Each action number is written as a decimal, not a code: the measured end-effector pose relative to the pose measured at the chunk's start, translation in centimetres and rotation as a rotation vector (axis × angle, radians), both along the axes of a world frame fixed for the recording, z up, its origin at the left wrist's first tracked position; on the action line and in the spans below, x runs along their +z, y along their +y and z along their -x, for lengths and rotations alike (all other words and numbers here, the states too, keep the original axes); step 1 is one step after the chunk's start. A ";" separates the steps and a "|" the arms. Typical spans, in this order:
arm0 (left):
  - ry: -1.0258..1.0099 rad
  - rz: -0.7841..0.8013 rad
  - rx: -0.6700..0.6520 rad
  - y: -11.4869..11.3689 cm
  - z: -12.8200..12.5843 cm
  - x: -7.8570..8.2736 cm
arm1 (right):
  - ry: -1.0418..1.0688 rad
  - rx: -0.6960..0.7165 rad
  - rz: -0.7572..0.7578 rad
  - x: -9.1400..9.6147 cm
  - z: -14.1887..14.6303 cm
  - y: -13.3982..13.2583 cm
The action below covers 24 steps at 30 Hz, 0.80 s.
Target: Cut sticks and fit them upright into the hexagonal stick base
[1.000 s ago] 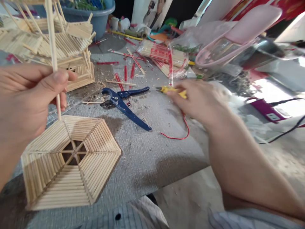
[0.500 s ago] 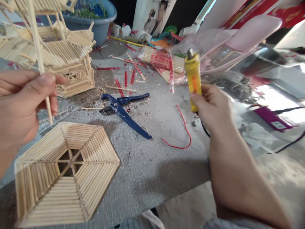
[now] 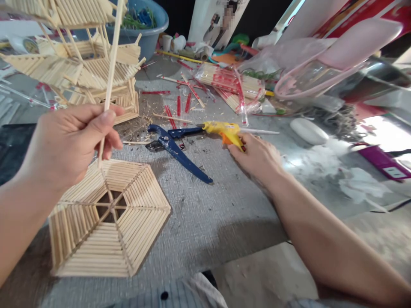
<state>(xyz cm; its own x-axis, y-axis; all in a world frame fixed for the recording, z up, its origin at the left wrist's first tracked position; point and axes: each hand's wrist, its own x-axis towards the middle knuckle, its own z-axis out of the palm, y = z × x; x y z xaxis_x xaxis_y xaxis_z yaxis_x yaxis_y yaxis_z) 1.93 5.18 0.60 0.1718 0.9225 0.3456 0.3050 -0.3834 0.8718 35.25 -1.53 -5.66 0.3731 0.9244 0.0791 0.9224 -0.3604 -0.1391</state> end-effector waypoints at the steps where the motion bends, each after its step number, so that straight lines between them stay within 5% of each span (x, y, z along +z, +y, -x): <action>1: -0.036 0.043 -0.047 -0.1 -0.1 0.2 | -0.013 0.003 0.017 0.1 0.0 0.0; 9: -0.175 0.156 -0.098 -0.2 -0.4 0.6 | 0.010 0.091 0.042 1.9 -2.0 -0.8; 15: -0.151 0.169 -0.076 -0.1 -0.2 0.8 | -0.103 0.015 0.096 2.5 -3.1 -0.9; 20: -0.071 0.151 -0.046 0.5 0.1 1.1 | -0.023 0.301 -0.129 4.0 2.9 0.5; 24: -0.126 0.116 -0.076 0.2 0.5 0.5 | -0.035 0.446 0.240 4.5 10.1 1.6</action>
